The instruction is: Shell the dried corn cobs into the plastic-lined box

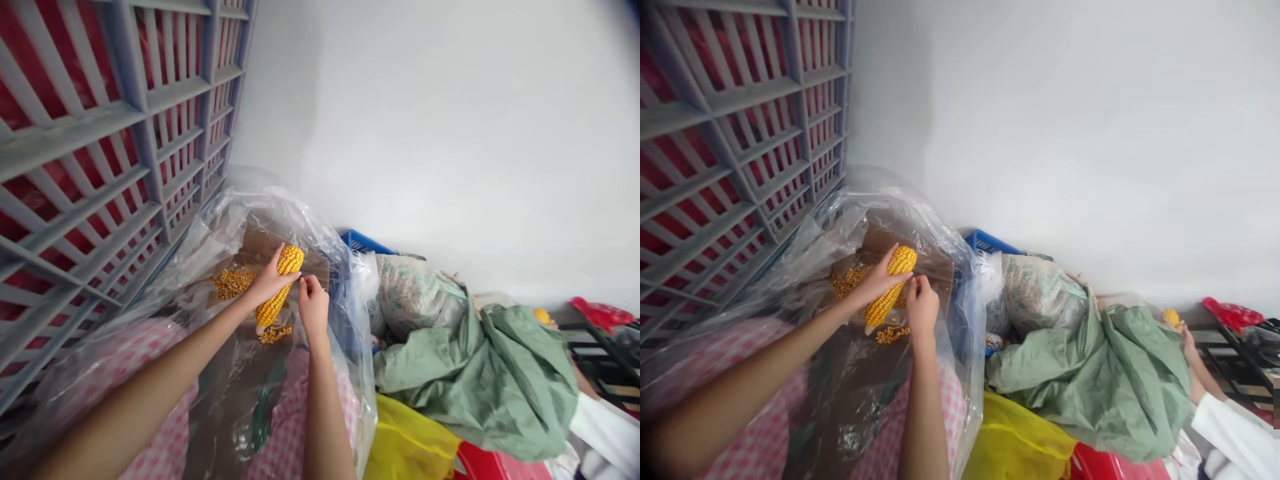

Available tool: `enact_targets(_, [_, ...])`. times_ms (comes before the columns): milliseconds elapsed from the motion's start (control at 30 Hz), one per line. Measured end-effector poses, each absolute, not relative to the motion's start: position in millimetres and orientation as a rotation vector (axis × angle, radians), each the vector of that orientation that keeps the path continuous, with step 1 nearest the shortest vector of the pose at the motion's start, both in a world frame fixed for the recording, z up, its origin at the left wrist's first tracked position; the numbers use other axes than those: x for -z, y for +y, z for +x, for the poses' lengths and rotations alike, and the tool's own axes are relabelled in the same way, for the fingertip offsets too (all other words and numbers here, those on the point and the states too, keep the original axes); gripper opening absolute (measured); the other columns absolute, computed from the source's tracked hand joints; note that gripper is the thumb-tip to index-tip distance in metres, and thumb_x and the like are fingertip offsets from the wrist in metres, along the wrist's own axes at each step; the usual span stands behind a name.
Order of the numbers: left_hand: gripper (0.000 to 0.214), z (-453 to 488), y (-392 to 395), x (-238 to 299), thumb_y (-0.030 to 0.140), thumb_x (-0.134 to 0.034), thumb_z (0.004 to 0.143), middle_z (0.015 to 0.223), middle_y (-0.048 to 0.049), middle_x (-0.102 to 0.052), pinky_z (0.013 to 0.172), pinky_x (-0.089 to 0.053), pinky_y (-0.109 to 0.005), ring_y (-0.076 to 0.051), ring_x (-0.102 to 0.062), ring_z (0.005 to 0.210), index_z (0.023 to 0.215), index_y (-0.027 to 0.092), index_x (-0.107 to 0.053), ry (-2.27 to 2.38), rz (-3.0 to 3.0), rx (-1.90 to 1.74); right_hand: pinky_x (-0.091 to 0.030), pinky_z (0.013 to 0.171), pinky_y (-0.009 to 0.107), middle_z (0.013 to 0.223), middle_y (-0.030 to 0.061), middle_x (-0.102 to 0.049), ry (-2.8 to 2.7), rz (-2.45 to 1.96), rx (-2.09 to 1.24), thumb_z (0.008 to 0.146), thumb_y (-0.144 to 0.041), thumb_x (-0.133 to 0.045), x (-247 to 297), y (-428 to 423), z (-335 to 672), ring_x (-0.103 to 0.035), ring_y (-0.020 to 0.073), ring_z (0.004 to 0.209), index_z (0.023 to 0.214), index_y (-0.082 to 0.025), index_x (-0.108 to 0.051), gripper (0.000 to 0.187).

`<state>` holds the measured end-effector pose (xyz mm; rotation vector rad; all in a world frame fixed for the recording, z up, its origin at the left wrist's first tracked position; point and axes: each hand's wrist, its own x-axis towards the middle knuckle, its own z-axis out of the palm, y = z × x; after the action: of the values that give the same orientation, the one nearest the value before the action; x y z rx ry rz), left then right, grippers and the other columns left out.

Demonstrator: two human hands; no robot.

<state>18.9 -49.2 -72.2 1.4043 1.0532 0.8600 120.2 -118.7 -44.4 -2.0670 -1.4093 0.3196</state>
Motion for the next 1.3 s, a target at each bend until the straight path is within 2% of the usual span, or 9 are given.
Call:
enact_targets(233, [0.086, 21.3, -47.5, 79.1, 0.046, -0.059, 0.067, 0.132, -0.0102, -0.041, 0.095, -0.034, -0.034, -0.024, -0.045, 0.116, 0.138, 0.022, -0.016, 1.063, 1.361, -0.868, -0.029, 0.053, 0.021, 0.056, -0.0028, -0.051, -1.404, -2.063, -0.328, 0.083, -0.037, -0.034, 44.8, -118.0, 119.2, -0.044, 0.0114, 0.051, 0.074, -0.02, -0.053, 0.027])
enact_targets(467, [0.082, 20.8, -49.7, 78.3, 0.044, -0.061, 0.065, 0.123, -0.0118, -0.05, 0.088, -0.039, -0.033, -0.025, -0.051, 0.108, 0.134, 0.02, -0.023, 1.11, 1.327, -0.878, -0.032, 0.055, 0.021, 0.059, -0.0017, -0.054, -1.387, -2.053, -0.352, 0.082, -0.038, -0.036, 47.8, -117.3, 118.7, -0.047, 0.0118, 0.054, 0.075, -0.02, -0.055, 0.027])
enact_targets(733, [0.073, 21.9, -52.4, 74.5, 0.046, -0.06, 0.063, 0.096, -0.0103, -0.06, 0.07, -0.044, -0.031, -0.024, -0.06, 0.083, 0.121, 0.016, -0.028, 1.265, 1.29, -0.791, -0.033, 0.057, 0.022, 0.067, -0.0001, -0.06, -1.325, -2.108, -0.344, 0.082, -0.042, -0.036, 46.3, -116.8, 116.7, -0.049, 0.0127, 0.058, 0.08, -0.02, -0.058, 0.031])
enact_targets(1033, [0.061, 21.3, -53.9, 74.0, 0.047, -0.061, 0.061, 0.094, -0.0056, -0.06, 0.072, -0.043, -0.031, -0.023, -0.059, 0.085, 0.111, 0.022, -0.039, 1.176, 1.349, -0.86, -0.037, 0.068, 0.024, 0.082, 0.0042, -0.065, -1.269, -2.002, -0.433, 0.078, -0.043, -0.043, 42.9, -118.5, 135.3, -0.054, 0.0154, 0.073, 0.087, -0.017, -0.064, 0.034])
enact_targets(1167, [0.055, 20.9, -52.4, 75.0, 0.046, -0.06, 0.062, 0.095, -0.0039, -0.061, 0.073, -0.043, -0.029, -0.021, -0.059, 0.085, 0.109, 0.023, -0.042, 1.119, 1.385, -0.864, -0.037, 0.064, 0.023, 0.074, 0.0026, -0.062, -1.273, -1.913, -0.548, 0.077, -0.043, -0.045, 37.1, -121.2, 143.8, -0.05, 0.0133, 0.067, 0.081, -0.015, -0.063, 0.034])
enact_targets(1300, [0.053, 17.9, -52.4, 75.1, 0.047, -0.059, 0.063, 0.093, -0.0038, -0.061, 0.068, -0.043, -0.027, -0.02, -0.059, 0.081, 0.107, 0.022, -0.041, 1.059, 1.475, -0.807, -0.032, 0.054, 0.02, 0.06, -0.0013, -0.052, -1.304, -1.902, -0.612, 0.076, -0.044, -0.046, 35.0, -124.6, 149.4, -0.04, 0.0093, 0.056, 0.071, -0.014, -0.059, 0.033])
